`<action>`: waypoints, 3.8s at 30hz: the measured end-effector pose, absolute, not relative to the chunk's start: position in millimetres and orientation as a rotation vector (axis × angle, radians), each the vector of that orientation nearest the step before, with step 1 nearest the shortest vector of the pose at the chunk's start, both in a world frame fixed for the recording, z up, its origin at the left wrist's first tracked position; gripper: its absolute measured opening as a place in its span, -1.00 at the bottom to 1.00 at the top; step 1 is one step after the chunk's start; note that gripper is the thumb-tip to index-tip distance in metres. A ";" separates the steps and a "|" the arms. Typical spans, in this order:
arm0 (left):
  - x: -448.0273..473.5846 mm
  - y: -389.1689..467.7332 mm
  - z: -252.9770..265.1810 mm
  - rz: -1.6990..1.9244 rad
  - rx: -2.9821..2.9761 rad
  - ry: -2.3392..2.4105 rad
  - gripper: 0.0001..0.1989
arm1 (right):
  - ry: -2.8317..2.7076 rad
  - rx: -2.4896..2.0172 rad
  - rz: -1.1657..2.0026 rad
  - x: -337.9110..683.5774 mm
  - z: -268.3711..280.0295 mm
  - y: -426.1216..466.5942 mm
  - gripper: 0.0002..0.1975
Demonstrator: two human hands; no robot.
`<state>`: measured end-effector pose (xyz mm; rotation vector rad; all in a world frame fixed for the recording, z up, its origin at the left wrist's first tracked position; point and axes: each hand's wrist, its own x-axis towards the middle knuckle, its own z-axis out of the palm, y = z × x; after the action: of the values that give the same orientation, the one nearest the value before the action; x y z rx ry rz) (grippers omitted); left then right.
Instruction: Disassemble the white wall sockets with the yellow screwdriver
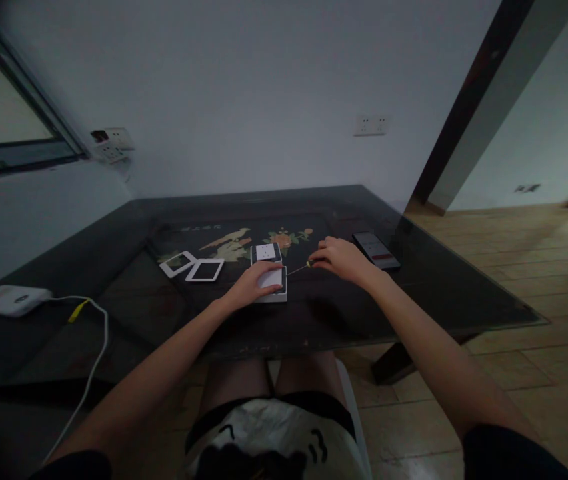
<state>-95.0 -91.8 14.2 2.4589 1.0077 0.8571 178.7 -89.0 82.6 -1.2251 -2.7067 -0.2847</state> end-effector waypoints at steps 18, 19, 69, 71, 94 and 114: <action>-96.0 -89.0 18.6 0.579 2.670 1.084 -0.47 | -2.749 -1.065 -0.442 182.5 82.4 -76.7 -0.78; -96.1 -88.8 18.3 0.579 2.675 1.086 -0.47 | -2.750 -1.070 -0.438 182.4 82.6 -76.8 -0.78; -95.8 -91.6 17.9 0.596 2.791 1.032 -0.54 | -2.385 -1.127 0.697 197.1 5.1 -63.8 -0.56; -95.7 -91.5 17.7 0.589 2.789 1.034 -0.54 | -2.373 -1.142 0.752 196.0 4.7 -66.5 -0.53; -98.2 -86.9 9.9 0.734 2.631 0.977 -0.51 | -2.454 -0.984 0.138 194.3 18.6 -58.2 -0.63; -101.9 -87.3 12.0 0.614 2.753 0.946 -0.56 | -2.196 -1.681 0.306 151.1 -1.9 -161.6 -0.63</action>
<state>-101.9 -87.3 12.0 2.7528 0.9463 0.6141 151.1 -161.6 -1.9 -1.6811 -2.1955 0.3058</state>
